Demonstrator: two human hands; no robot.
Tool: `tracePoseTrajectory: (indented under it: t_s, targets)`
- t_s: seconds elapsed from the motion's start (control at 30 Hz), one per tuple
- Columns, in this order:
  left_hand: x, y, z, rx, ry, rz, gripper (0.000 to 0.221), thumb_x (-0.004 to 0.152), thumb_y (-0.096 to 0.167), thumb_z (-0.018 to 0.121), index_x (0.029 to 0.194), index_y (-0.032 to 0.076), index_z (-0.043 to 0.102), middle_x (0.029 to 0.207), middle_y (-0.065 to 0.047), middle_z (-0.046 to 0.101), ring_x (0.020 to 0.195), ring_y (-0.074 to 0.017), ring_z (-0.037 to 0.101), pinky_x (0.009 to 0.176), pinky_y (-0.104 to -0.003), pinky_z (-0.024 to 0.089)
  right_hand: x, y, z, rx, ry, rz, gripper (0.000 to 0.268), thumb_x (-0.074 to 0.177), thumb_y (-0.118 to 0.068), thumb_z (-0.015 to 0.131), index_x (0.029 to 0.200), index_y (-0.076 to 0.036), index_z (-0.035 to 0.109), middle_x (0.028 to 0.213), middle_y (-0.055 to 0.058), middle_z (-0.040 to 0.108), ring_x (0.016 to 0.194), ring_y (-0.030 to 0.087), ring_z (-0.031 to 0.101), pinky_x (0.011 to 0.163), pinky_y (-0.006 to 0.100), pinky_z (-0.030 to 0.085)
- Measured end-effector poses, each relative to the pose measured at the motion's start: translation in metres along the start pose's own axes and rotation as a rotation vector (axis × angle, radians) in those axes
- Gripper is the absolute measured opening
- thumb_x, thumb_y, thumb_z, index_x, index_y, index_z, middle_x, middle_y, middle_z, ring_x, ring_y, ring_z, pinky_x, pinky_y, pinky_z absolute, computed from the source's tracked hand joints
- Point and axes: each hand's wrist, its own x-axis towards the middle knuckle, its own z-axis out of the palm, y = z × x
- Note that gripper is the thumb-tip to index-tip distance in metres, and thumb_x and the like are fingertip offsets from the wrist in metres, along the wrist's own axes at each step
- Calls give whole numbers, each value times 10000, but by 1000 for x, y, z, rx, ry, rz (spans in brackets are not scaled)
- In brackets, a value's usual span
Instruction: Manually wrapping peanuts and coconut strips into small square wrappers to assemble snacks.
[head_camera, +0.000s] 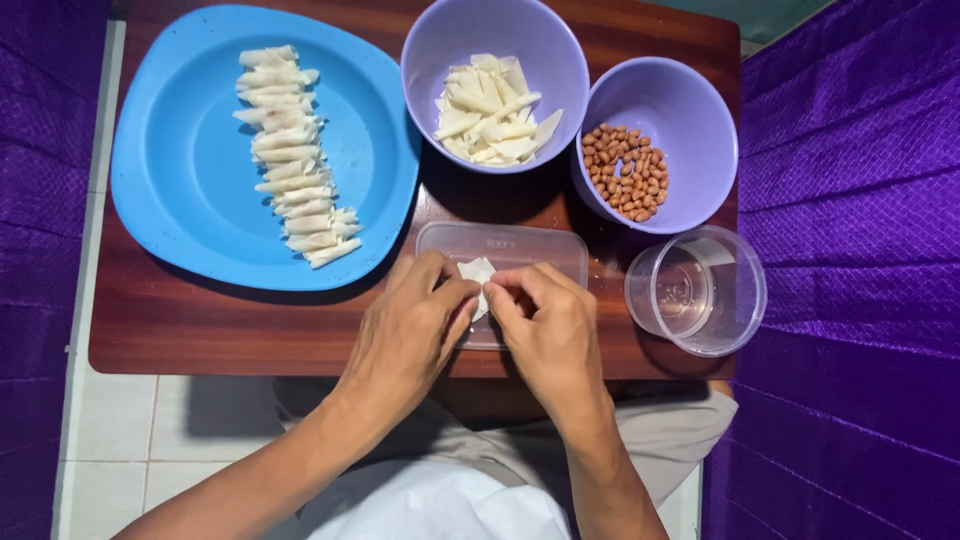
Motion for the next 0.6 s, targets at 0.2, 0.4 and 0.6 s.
tracePoseTrajectory:
  t_s: [0.2,0.4,0.6]
  targets:
    - [-1,-3,4,56,-7,34,173,1003,188,606,1016,98,753,951,-56,560,888,-265,588,661,-363,533,-1,-6,-7,-48,-48,-19,58,888,-135,773,899,-82,794,737,125,720,682,314,722,579,384,568]
    - [9,-11,4,183,32,251,72,926,137,681,981,126,727,978,-46,571,947,-292,577,728,-358,527,-11,-1,-20,-46,7,-66,55,913,-121,738,933,-112,788,802,97,742,774,320,737,636,398,583]
    - [0,-11,0,145,106,256,194,933,114,676,1122,132,715,1053,-38,589,1044,-261,574,814,-364,506,-16,9,-14,3,84,-285,184,901,15,686,1022,-90,777,995,77,783,958,316,711,842,408,578]
